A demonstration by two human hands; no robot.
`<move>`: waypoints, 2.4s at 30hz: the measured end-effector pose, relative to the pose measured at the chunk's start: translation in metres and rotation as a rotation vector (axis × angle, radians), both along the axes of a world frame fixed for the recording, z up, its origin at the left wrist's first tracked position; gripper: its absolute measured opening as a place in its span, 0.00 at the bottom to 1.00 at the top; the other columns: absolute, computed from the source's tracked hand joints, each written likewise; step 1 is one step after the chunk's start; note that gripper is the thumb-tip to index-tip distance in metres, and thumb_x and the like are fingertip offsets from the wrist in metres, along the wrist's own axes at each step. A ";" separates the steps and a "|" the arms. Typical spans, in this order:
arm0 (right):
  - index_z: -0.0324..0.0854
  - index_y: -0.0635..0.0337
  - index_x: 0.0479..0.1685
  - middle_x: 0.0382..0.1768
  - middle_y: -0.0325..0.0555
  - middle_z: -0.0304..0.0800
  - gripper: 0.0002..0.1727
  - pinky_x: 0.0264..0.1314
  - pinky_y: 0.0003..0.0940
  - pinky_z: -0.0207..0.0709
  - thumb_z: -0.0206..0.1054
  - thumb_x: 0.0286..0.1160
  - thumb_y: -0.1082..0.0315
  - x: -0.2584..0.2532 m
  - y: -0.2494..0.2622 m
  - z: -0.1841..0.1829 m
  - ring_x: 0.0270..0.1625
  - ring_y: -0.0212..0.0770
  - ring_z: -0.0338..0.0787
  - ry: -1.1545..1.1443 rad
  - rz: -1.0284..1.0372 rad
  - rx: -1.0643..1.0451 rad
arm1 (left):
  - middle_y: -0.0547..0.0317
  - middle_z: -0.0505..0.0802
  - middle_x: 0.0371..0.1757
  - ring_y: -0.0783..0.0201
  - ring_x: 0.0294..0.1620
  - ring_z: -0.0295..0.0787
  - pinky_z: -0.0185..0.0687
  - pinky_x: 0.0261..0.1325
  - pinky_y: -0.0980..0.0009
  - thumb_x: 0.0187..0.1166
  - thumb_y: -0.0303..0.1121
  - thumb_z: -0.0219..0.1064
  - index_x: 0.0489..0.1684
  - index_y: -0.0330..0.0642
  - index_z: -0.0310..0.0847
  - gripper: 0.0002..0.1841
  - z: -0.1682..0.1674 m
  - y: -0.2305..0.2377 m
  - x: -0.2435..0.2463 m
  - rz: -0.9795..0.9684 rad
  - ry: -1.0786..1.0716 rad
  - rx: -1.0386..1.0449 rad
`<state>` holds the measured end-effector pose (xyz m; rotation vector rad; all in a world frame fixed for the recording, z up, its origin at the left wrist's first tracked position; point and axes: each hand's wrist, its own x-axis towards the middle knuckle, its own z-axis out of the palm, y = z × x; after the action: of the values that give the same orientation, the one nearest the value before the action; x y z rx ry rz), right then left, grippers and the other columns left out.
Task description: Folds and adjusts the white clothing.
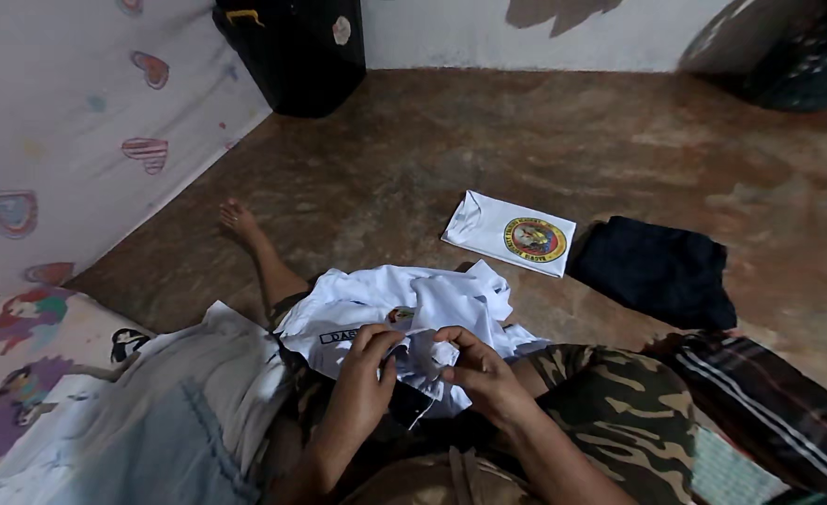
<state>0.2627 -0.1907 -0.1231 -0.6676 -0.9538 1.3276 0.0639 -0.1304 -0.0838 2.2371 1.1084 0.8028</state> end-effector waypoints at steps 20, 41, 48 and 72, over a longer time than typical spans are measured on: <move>0.87 0.53 0.38 0.53 0.36 0.81 0.06 0.56 0.18 0.82 0.78 0.67 0.69 0.002 0.000 0.001 0.56 0.24 0.82 -0.481 -0.391 0.212 | 0.51 0.87 0.59 0.72 0.43 0.87 0.87 0.39 0.78 0.78 0.36 0.70 0.56 0.39 0.86 0.14 0.009 0.000 0.003 -0.142 -0.146 -0.181; 0.81 0.55 0.39 0.46 0.40 0.89 0.06 0.59 0.26 0.84 0.73 0.70 0.70 0.006 -0.004 0.008 0.55 0.30 0.88 -0.619 -0.569 0.437 | 0.59 0.91 0.51 0.67 0.52 0.82 0.77 0.58 0.77 0.82 0.27 0.62 0.37 0.50 0.92 0.11 0.024 -0.004 0.004 -0.204 -0.061 0.501; 0.77 0.54 0.35 0.49 0.41 0.86 0.05 0.64 0.24 0.77 0.67 0.77 0.68 -0.005 -0.009 0.012 0.58 0.33 0.83 -0.836 -0.728 0.619 | 0.39 0.82 0.76 0.55 0.58 0.89 0.85 0.63 0.63 0.78 0.20 0.55 0.53 0.35 0.91 0.17 0.023 0.005 0.006 -0.045 0.042 0.351; 0.75 0.36 0.79 0.74 0.37 0.83 0.31 0.63 0.31 0.79 0.62 0.78 0.37 0.026 0.001 0.012 0.69 0.35 0.84 -0.131 -0.095 0.414 | 0.70 0.93 0.56 0.76 0.63 0.86 0.80 0.69 0.78 0.85 0.28 0.64 0.43 0.47 0.86 0.05 0.030 0.008 -0.017 -0.348 -0.394 0.418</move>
<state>0.2884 -0.1893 -0.1110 -0.4759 -1.2436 0.9699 0.0474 -0.1224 -0.0533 2.3548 0.3757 1.3365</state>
